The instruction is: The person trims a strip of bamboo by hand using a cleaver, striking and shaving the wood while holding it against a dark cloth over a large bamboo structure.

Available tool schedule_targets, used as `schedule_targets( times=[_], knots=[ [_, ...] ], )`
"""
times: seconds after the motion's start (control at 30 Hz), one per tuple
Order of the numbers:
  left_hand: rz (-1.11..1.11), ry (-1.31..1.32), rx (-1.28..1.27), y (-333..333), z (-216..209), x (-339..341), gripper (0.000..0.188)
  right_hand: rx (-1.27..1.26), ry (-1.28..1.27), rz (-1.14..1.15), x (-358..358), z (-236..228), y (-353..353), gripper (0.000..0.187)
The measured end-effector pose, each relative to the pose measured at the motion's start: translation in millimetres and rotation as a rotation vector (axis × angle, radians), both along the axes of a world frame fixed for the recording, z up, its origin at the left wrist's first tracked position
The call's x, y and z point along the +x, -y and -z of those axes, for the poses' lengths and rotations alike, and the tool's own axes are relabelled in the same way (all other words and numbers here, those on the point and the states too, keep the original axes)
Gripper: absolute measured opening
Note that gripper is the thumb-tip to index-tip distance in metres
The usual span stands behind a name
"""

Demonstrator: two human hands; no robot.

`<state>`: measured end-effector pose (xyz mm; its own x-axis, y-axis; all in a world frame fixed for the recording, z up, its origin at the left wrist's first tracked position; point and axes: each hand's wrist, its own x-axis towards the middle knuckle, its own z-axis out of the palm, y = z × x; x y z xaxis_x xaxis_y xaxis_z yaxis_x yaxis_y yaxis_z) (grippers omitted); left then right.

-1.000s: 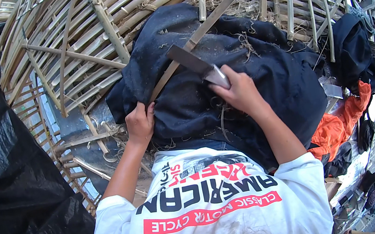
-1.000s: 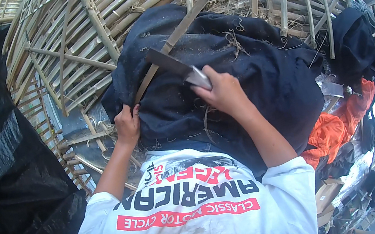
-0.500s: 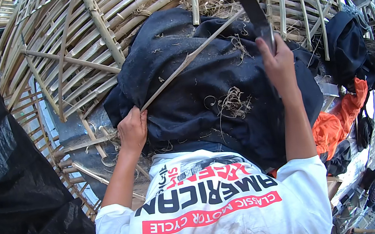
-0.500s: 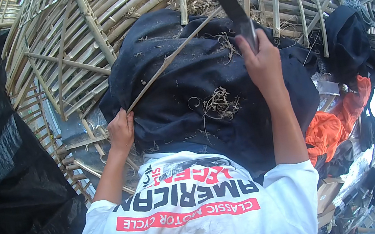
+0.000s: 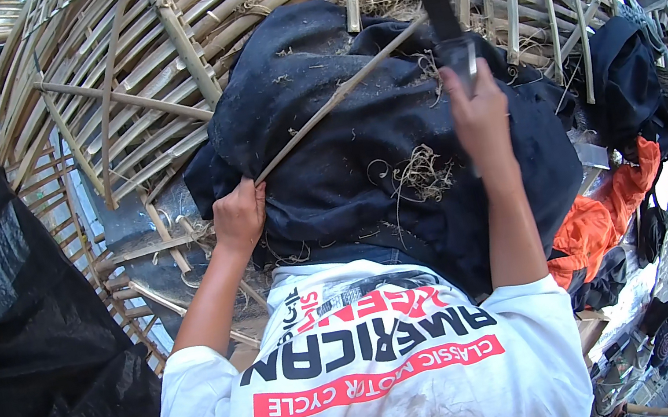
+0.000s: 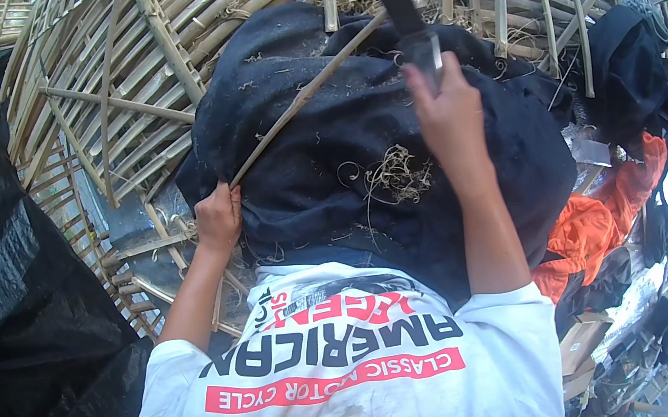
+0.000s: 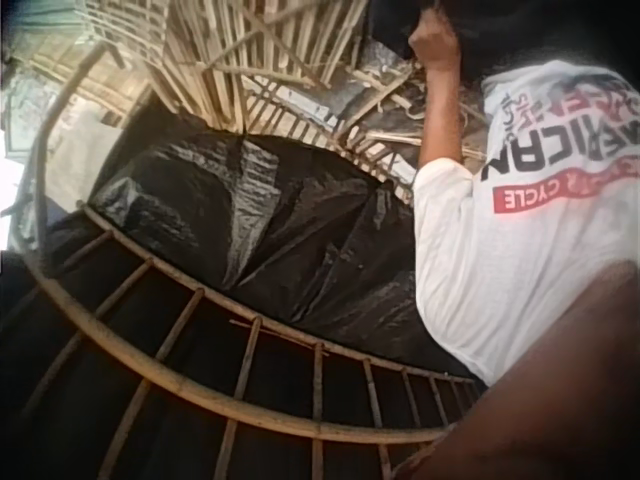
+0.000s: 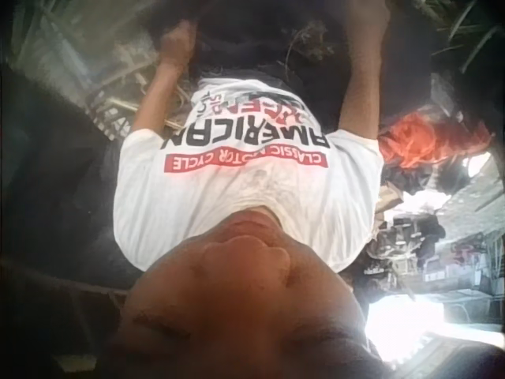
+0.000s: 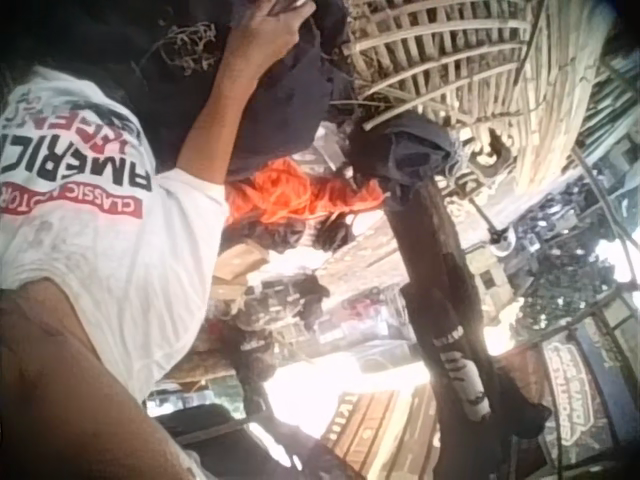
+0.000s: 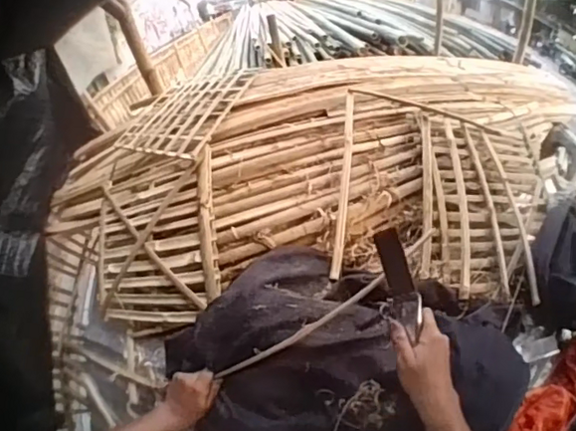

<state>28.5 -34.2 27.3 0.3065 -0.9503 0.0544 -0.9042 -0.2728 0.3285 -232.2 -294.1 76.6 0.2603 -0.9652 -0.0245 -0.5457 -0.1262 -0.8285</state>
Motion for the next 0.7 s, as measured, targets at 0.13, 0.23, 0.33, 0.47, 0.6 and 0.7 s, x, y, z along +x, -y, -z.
schedule_targets(
  times=[0.13,0.23,0.33,0.47,0.6,0.7],
  knots=[
    [-0.006,0.028,0.036,-5.5,2.2,3.0,0.02,0.14,-0.308,-0.351,14.2,0.7,-47.8,0.042],
    [0.019,-0.001,0.029,0.4,-0.7,-1.0,0.019,0.058,-0.223,-0.18,9.6,-6.1,-20.9,0.038],
    [0.006,0.027,0.032,0.2,-2.1,-4.2,0.019,0.032,-0.117,0.038,6.5,0.8,-3.0,0.04],
    [0.004,0.034,0.022,-2.8,-2.5,-1.7,0.019,-0.027,-0.304,-0.226,7.6,14.7,-59.4,0.037],
    [0.024,0.009,0.012,-3.4,1.4,0.1,0.018,-0.057,-0.256,-0.157,-1.7,4.0,-32.4,0.037],
    [0.008,0.0,0.026,-4.7,-0.5,-5.1,0.019,0.043,-0.154,-0.007,3.7,-2.3,-18.5,0.037]
  ],
)
